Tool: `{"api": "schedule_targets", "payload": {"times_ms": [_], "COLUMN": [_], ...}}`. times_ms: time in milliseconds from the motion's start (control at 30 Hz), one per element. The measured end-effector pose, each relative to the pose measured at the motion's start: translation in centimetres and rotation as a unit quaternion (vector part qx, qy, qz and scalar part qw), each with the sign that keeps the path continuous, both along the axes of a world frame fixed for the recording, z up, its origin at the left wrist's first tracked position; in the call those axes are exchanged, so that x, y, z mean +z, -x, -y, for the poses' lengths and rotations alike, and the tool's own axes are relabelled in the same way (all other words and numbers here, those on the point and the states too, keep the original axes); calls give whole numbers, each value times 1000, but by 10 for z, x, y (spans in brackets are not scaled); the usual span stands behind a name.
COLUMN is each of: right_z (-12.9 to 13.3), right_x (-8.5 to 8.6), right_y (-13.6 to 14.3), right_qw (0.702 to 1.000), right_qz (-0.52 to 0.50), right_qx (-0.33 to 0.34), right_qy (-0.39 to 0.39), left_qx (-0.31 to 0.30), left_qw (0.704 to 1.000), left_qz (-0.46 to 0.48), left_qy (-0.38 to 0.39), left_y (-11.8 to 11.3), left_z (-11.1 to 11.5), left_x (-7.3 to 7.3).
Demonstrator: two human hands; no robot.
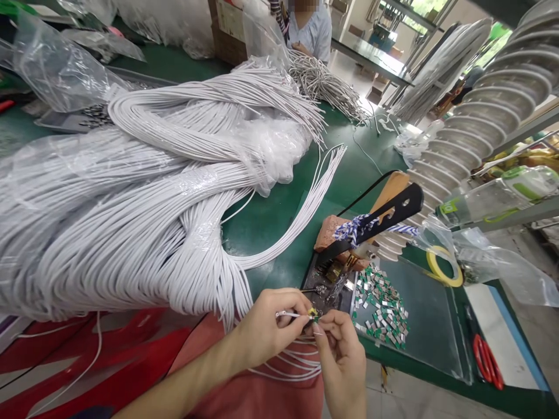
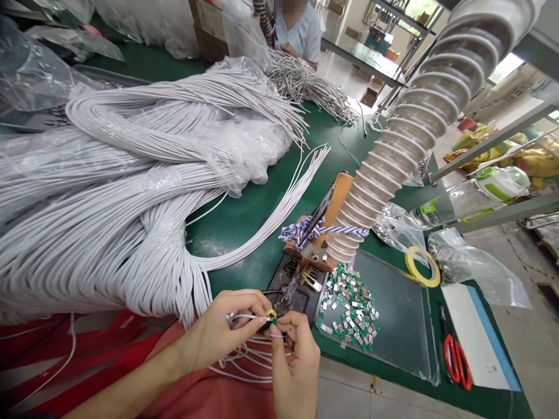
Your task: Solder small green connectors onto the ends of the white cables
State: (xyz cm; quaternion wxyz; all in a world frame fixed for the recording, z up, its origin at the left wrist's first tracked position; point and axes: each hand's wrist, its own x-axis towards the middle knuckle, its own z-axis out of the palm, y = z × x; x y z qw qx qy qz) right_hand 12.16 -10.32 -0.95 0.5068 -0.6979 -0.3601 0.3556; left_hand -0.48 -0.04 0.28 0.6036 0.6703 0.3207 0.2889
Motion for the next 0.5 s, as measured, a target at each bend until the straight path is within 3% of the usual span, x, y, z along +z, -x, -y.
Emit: {"api": "schedule_targets", "payload": {"times_ms": [267,500], "right_z": [-2,2], "right_x": [2,1], "right_y": [0,-14], "right_qw": [998,996], "right_qz": [55,46], "right_qx": [-1,-36], "right_qy": [0,-73], "left_qx": [5,21], "left_qw": [1000,999], "left_qz": [-21,-23], "left_qy": [4,-17], "left_y": [0,-2], "left_z": [0,2], "left_x": [2,4]}}
